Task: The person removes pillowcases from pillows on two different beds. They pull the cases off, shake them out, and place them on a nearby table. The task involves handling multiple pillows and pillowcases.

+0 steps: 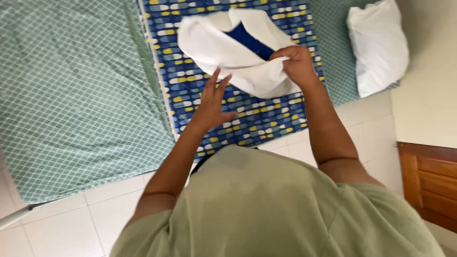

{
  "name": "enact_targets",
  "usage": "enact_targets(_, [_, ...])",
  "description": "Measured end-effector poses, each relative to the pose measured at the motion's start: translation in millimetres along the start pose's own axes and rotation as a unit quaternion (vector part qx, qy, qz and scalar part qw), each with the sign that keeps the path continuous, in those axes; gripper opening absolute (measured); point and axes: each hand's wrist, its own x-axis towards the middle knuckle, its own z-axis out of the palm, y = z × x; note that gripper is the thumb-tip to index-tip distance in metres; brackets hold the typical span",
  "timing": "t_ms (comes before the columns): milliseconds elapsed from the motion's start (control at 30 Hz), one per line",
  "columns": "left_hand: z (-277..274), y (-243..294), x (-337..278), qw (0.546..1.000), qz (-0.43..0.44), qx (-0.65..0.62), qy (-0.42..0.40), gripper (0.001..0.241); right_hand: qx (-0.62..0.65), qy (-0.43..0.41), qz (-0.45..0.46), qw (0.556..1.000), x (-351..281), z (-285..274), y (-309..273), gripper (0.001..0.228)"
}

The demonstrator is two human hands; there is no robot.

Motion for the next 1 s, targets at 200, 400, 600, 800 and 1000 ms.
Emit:
enact_targets(200, [38.1,68.4,33.3,0.982,0.101,0.065,0.145,0.123,-0.023,-0.008,-0.129,0.991,-73.0,-43.4,-40.3,0.036])
enact_targets(400, [45.5,84.6,16.5,0.991,-0.014,0.12,0.052,0.036,-0.027,-0.017,-0.105,0.994,-113.0,-25.1,-16.8,0.031])
enact_targets(600, [38.2,94.0,23.2,0.987,-0.003,0.115,0.111,0.029,0.007,-0.177,-0.227,0.958,-122.3,-44.0,-77.1,0.018])
enact_targets(800, [37.0,112.2,20.7,0.961,-0.023,0.218,0.171,0.036,-0.251,-0.23,-0.166,0.926,-126.3,-52.1,-85.4,0.058])
enact_targets(1000, [31.9,150.9,26.0,0.969,0.17,0.127,0.127,0.019,-0.335,-0.162,-0.176,0.911,-118.7,-34.8,-0.1,0.073])
